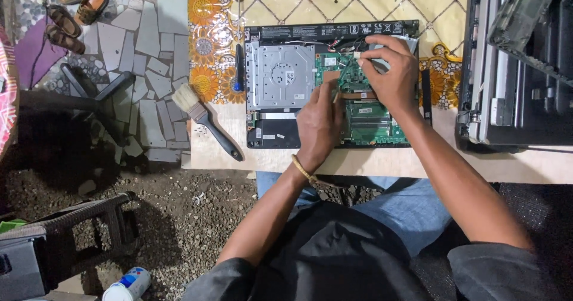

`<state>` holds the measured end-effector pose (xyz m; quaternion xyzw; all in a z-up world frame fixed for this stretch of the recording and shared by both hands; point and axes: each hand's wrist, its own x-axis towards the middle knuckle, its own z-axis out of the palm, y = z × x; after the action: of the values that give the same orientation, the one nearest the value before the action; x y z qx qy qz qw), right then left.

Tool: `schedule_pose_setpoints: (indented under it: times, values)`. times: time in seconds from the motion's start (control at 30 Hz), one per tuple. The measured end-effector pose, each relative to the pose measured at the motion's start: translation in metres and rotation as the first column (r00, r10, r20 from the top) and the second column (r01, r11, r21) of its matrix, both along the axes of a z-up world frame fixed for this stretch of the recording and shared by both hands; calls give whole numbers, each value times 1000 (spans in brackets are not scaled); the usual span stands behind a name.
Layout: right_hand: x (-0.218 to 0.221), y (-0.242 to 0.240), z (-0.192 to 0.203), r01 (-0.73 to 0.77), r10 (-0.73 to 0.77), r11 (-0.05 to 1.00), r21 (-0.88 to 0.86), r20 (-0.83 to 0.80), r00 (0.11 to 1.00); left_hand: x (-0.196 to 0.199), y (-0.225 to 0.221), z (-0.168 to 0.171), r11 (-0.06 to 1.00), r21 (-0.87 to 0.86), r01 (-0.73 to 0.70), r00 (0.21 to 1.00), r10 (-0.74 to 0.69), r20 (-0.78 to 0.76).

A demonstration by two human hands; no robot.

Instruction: A person is carefully removing internal components and disconnecting ribbon cables from a laptop motherboard using a small tool.

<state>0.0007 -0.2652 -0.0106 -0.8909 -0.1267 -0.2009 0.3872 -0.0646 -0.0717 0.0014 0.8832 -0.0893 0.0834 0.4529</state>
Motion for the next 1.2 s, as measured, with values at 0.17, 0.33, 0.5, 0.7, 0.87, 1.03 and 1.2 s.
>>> schedule_pose_setpoints:
  times: [0.17, 0.33, 0.5, 0.7, 0.87, 1.03, 1.2]
  values:
    - [2, -6, -7, -9, 9, 1000, -1, 13, 1000, 28, 15, 16, 997, 39, 68, 998, -68, 9]
    - [0, -5, -5, 12, -12, 1000, 15, 5, 1000, 61, 26, 43, 973, 153, 171, 979, -186, 86]
    - [0, -5, -7, 65, -65, 998, 22, -31, 997, 67, 25, 41, 932, 250, 261, 955, -287, 70]
    - [5, -8, -19, 88, -89, 996, -10, -4, 996, 62, 18, 38, 911, 296, 286, 941, -325, 92]
    - [10, -14, -37, 105, -105, 994, -26, 6, 995, 62, 7, 33, 826, 504, 253, 948, -315, 40]
    - [5, -10, -20, 95, -95, 995, -10, -41, 995, 65, 12, 24, 786, 546, 290, 944, -328, -29]
    - [4, -7, -14, 77, -77, 997, -6, -23, 997, 63, 21, 11, 820, 499, 281, 945, -327, 5]
